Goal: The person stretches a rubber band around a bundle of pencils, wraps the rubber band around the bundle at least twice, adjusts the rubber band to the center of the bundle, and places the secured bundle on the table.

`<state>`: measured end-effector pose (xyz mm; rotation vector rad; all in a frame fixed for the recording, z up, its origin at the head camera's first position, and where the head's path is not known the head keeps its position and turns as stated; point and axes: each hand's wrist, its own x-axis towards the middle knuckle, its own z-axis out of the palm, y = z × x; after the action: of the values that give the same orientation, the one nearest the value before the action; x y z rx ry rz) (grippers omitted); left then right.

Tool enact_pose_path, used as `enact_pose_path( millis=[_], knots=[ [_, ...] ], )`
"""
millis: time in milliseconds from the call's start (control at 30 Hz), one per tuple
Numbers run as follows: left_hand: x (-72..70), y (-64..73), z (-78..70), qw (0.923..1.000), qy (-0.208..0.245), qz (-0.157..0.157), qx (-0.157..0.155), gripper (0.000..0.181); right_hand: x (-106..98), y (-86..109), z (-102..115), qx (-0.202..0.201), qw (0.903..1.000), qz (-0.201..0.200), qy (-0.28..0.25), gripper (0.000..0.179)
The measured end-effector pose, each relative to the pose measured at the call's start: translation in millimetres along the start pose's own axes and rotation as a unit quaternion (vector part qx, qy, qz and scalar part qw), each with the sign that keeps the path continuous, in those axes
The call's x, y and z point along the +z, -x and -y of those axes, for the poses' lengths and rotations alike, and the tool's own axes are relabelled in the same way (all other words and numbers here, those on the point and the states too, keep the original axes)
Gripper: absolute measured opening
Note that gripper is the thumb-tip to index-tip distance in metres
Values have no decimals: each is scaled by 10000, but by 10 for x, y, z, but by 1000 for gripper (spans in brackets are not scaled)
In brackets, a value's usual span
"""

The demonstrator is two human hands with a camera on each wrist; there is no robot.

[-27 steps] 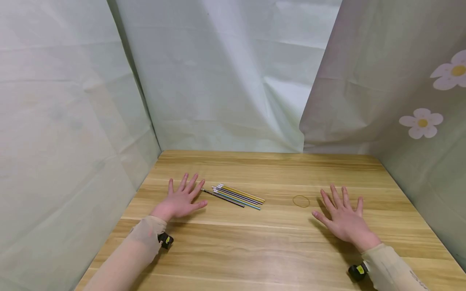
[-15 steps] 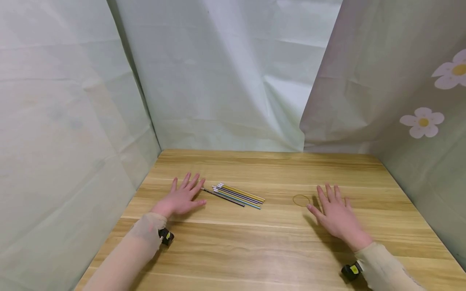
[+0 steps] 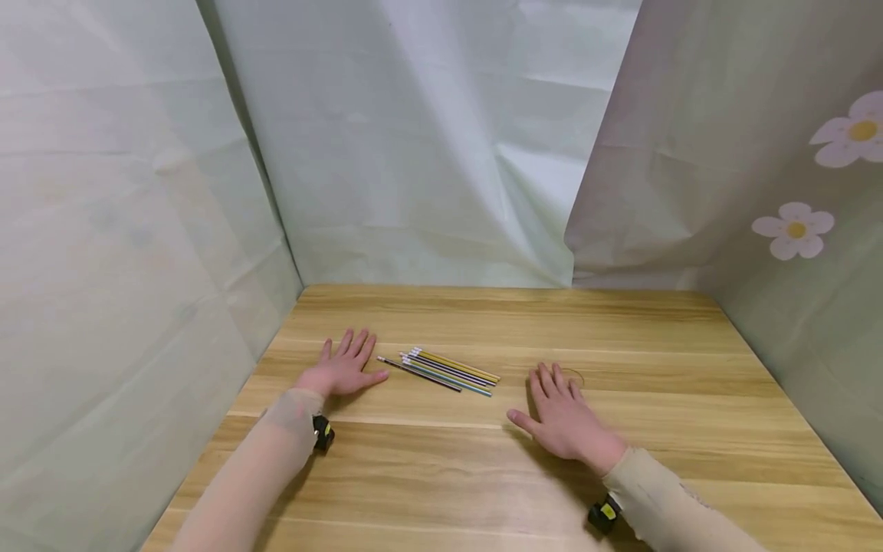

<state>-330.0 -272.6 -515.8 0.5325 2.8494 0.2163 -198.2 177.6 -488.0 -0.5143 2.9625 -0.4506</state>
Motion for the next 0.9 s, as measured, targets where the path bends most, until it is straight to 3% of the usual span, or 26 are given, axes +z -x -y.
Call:
enact_pose_path(
  millis=[200,333,633,900],
  knots=[
    [64,-122,39,9999,-96,66,-108,118,107,-77,308,-29,9999,113,52,96],
    [55,-114,-25,9999,-145,52,-68,118,160,-103,426,135,9997,160,103,98],
    [-73,25,-259,9999,90,132,-1,113,265,-157,515,237,9996,119,103,101],
    [73,-117,-249,9994,-262,213,87,110,315,-175,536,228,9996,50,180,102]
  ],
)
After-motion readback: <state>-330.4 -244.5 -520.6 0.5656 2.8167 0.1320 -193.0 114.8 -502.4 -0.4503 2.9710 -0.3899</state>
